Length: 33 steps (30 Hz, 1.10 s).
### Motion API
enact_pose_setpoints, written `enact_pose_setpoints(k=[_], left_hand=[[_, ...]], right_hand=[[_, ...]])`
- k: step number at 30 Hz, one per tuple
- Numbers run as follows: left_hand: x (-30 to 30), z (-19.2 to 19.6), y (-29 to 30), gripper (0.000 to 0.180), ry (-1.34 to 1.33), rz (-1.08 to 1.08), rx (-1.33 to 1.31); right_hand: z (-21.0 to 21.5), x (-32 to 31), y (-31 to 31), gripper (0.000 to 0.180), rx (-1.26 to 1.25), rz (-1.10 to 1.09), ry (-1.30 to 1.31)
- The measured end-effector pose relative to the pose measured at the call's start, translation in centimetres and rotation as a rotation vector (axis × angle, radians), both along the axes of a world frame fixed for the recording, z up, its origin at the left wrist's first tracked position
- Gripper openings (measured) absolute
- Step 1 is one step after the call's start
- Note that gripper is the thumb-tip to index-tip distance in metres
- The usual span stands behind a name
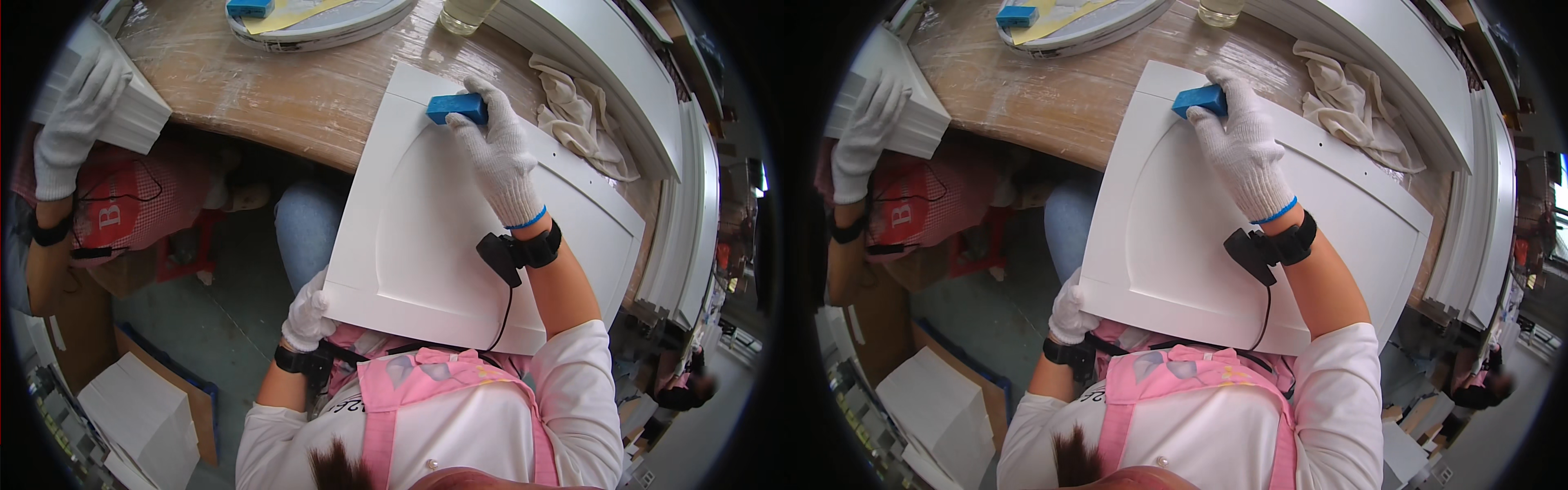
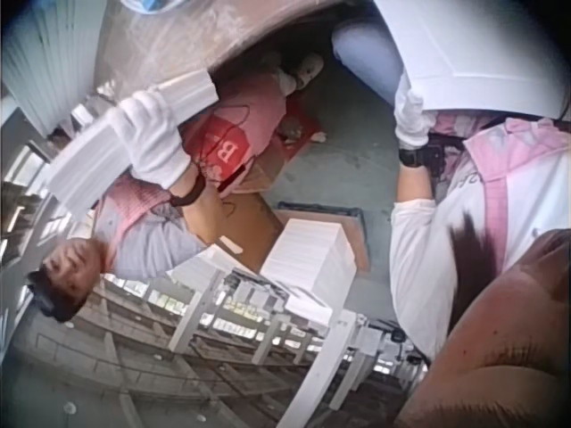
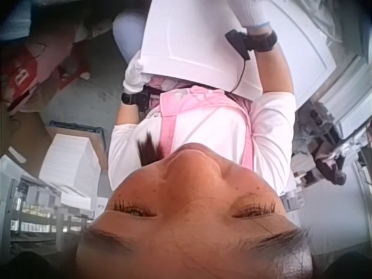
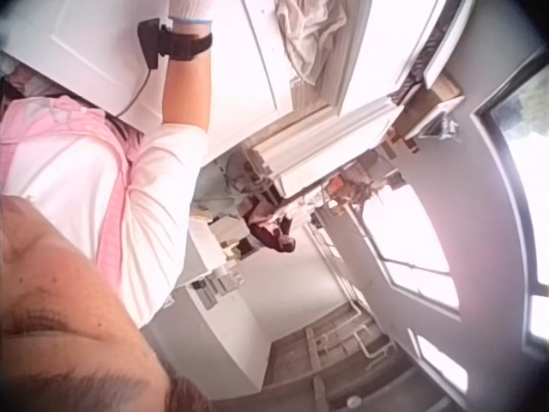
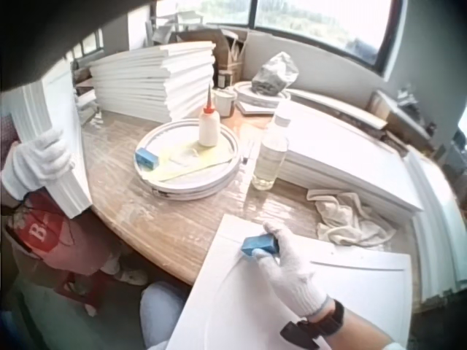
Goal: Sanding and cleaning white furniture panels in a workshop.
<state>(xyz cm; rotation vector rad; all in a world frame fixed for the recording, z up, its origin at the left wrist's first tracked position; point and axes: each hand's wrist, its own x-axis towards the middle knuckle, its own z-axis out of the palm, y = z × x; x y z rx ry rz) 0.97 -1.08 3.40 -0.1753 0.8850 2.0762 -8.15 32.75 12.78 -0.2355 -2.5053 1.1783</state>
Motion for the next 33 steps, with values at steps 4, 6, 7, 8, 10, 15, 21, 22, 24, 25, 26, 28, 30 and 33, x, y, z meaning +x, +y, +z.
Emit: enact_pose_setpoints(k=[4, 6, 7, 8, 10, 15, 21, 22, 24, 25, 26, 28, 30, 33], left_hand=[[0.1, 0.2, 0.2, 0.075, -0.006, 0.025, 0.029], [0.1, 0.3, 0.1, 0.075, -0.012, 0.030, 0.027], [0.0, 0.3, -0.1, 0.075, -0.020, 0.008, 0.028], [-0.1, 0.2, -0.3, 0.075, -0.027, -0.013, 0.028], [0.0, -0.5, -0.8, 0.079, -0.021, -0.041, 0.056], [-0.1, -0.6, -1.2, 0.086, -0.023, -0.104, 0.066], [0.0, -0.2, -0.9, 0.091, -0.038, -0.076, 0.006], [0.1, -0.1, -0.9, 0.091, -0.036, -0.070, -0.008], [0.1, -0.1, -1.0, 0.092, -0.036, -0.063, -0.021], [0.0, -0.2, -1.2, 0.092, -0.033, -0.085, -0.016], [-0.1, 0.0, -1.2, 0.093, -0.030, -0.108, -0.012], [-0.1, 0.5, -0.6, 0.079, -0.027, -0.062, 0.005], [-0.1, 0.6, -0.4, 0.066, -0.024, -0.017, 0.025], [-0.1, 0.4, -0.6, 0.067, -0.054, -0.024, 0.037]], right_hand=[[0.0, -0.3, -0.9, 0.043, 0.140, 0.035, 0.130], [0.0, 0.0, -1.3, 0.042, 0.217, 0.071, 0.166], [0.0, 0.3, -1.6, 0.044, 0.223, 0.087, 0.122], [0.0, 0.5, -1.7, 0.046, 0.228, 0.104, 0.078], [0.3, 0.4, -1.5, 0.045, 0.198, 0.076, 0.099], [0.0, 0.1, -0.4, 0.042, 0.211, 0.026, 0.180], [0.0, 0.7, -1.2, 0.042, 0.211, 0.051, 0.097], [0.1, 0.5, -1.2, 0.042, 0.208, 0.054, 0.095], [0.3, 0.3, -0.7, 0.041, 0.222, -0.047, 0.169], [0.2, 0.2, -0.5, 0.041, 0.247, -0.023, 0.196], [0.0, 0.2, -0.4, 0.041, 0.245, -0.020, 0.194], [-0.5, 0.3, -0.4, 0.041, 0.268, 0.043, 0.148], [-0.9, 0.1, -0.2, 0.040, 0.295, 0.078, 0.199], [-1.0, 0.2, -0.4, 0.038, 0.249, 0.085, 0.243]])
